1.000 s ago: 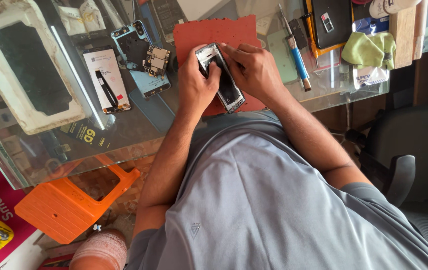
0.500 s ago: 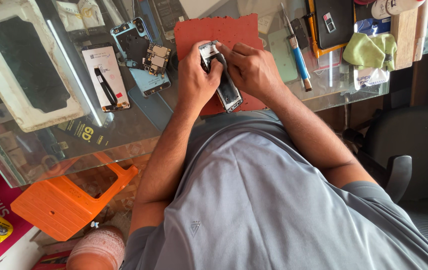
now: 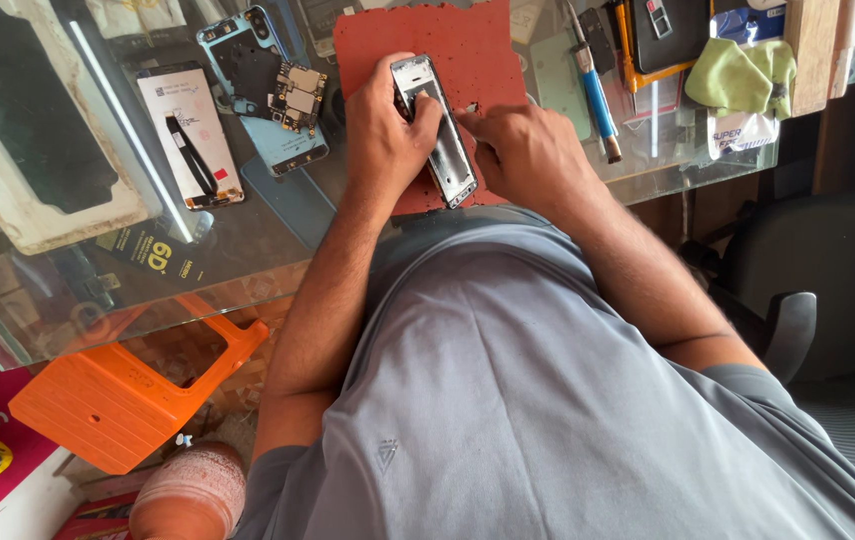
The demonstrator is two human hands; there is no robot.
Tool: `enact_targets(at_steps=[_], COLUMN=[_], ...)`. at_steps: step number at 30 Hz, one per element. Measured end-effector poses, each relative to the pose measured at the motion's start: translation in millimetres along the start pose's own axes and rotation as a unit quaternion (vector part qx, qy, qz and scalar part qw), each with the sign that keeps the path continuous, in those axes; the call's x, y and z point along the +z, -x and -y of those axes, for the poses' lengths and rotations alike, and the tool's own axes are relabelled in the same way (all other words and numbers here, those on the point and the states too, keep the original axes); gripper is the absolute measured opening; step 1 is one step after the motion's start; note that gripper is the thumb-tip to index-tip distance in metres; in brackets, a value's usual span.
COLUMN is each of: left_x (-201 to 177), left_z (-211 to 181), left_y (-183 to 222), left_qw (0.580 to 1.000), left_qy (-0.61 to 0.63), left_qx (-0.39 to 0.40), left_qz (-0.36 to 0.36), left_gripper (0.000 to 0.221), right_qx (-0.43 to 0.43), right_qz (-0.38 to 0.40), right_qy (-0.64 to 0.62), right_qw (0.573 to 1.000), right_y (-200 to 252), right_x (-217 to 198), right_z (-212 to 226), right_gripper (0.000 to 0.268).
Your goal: The person applies adhesive to the edges of a disassembled smartphone chassis and spreads it with a tool. They then use a prying tool to adjust the frame and wipe the surface with a cloth.
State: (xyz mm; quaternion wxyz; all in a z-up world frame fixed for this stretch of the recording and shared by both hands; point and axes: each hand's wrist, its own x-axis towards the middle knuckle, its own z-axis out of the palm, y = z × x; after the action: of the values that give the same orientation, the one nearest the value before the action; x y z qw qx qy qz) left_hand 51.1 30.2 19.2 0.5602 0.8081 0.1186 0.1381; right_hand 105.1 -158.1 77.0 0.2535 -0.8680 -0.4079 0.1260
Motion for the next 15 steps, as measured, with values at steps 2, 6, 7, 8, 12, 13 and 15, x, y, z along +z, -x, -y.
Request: enact_targets(at_steps=[2, 6, 7, 8, 12, 13, 15], left_x=[-0.2, -0.5, -0.2, 0.2, 3.4, 3.3, 4.6], left_z=[0.9, 4.0, 4.8, 5.4, 6.2, 6.3, 5.8], left_y=[0.1, 0.3, 0.3, 1.1, 1.0, 1.0, 2.0], left_qw=[1.0, 1.0, 1.0, 1.0, 1.0, 1.0, 1.0], left_qy=[0.001, -0.006, -0.003, 0.0, 0.002, 0.0, -0.004], left_qx=[-0.003, 0.03, 0.026, 0.022, 0.008, 0.013, 0.022], left_qz=[0.006, 0.007, 0.006, 0.005, 0.001, -0.004, -0.01], left_gripper=[0.028, 0.027, 0.027, 0.027, 0.027, 0.027, 0.027], right_qx=[-0.012, -0.046, -0.045, -0.045, -0.021, -0.007, 0.012], right_qz=[-0.041, -0.102, -0.093, -0.083, 0.003, 0.025, 0.053], right_qy=[0.009, 0.015, 0.013, 0.01, -0.002, -0.005, -0.014], right_qw=[0.999, 0.994, 0.995, 0.995, 1.0, 1.0, 0.998], right_y=[-10.2, -29.6, -27.8, -24.3, 15.0, 28.2, 49.8], right_x=[9.1, 20.6, 20.4, 18.8, 5.2, 1.3, -4.9], right_z=[-0.6, -8.0, -8.9, -10.0, -1.7, 3.1, 11.6], right_gripper=[0.042, 0.038, 0.039, 0.041, 0.045, 0.04, 0.036])
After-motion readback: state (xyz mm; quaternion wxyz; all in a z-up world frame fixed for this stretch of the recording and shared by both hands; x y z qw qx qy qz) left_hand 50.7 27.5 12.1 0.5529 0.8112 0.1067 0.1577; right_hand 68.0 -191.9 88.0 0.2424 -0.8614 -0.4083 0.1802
